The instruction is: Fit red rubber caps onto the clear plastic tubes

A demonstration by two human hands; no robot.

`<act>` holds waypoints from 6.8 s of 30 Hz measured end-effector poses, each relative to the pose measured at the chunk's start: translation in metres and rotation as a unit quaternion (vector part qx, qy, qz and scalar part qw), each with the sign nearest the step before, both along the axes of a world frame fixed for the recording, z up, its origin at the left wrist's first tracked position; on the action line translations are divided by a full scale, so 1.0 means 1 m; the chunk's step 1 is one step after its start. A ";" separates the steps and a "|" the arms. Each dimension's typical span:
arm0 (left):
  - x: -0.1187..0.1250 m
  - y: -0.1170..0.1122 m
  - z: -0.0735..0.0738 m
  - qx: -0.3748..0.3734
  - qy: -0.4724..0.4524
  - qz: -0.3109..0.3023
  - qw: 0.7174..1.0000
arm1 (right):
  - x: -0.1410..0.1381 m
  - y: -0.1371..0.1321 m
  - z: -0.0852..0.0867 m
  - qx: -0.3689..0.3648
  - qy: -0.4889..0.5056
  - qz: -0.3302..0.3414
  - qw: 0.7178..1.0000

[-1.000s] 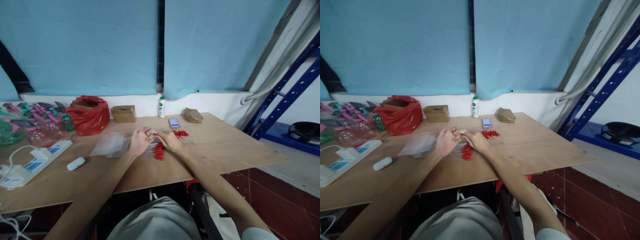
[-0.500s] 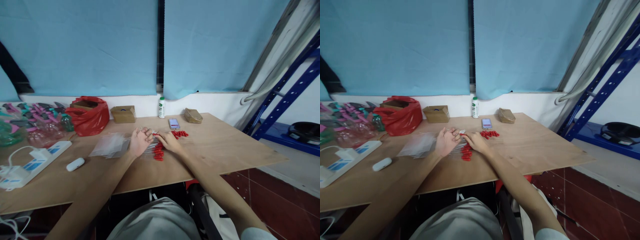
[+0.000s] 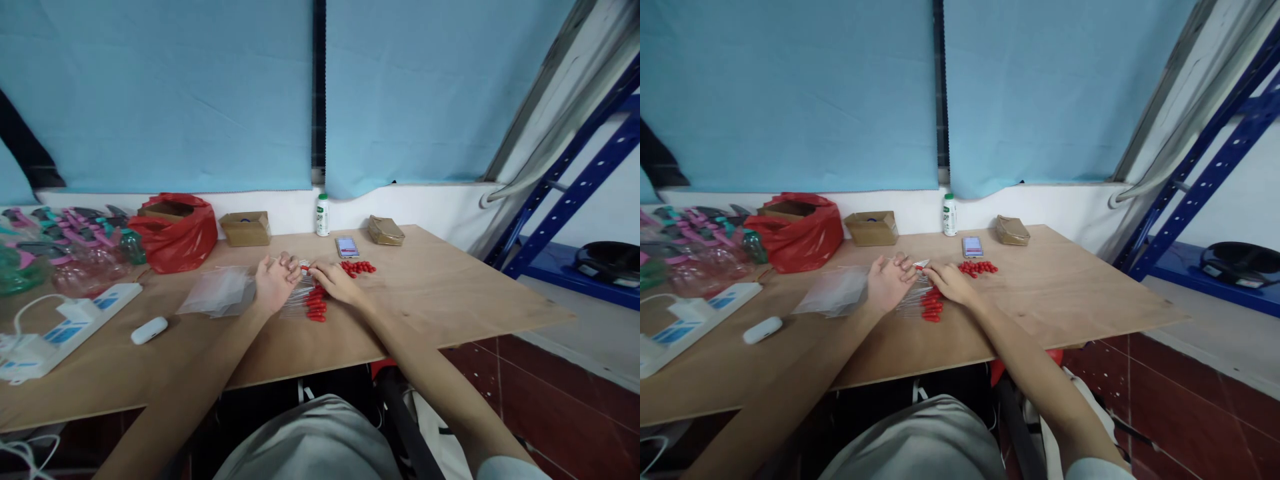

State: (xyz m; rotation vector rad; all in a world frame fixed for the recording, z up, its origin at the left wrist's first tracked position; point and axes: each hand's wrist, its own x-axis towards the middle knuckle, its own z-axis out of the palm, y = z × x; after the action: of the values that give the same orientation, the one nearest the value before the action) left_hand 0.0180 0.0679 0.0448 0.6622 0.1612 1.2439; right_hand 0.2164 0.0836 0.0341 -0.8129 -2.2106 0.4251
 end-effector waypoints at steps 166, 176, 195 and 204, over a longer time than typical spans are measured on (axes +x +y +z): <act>-0.040 0.055 -0.050 0.377 0.708 0.225 0.554 | 0.027 0.043 -0.023 0.074 -0.273 -0.246 0.927; -0.039 0.055 -0.048 0.378 0.703 0.227 0.557 | 0.026 0.042 -0.019 0.080 -0.225 -0.266 0.934; -0.024 0.039 -0.036 0.356 0.661 0.268 0.604 | 0.018 0.040 -0.015 0.036 0.057 -0.071 0.995; -0.020 0.038 -0.035 0.358 0.625 0.275 0.637 | 0.013 0.033 -0.013 0.022 0.086 -0.062 0.994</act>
State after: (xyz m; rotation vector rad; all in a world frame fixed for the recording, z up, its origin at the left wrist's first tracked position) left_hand -0.0022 0.1061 0.0102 2.2776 1.1361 1.1620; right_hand 0.2290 0.1164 0.0210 -0.8517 -1.9919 0.3701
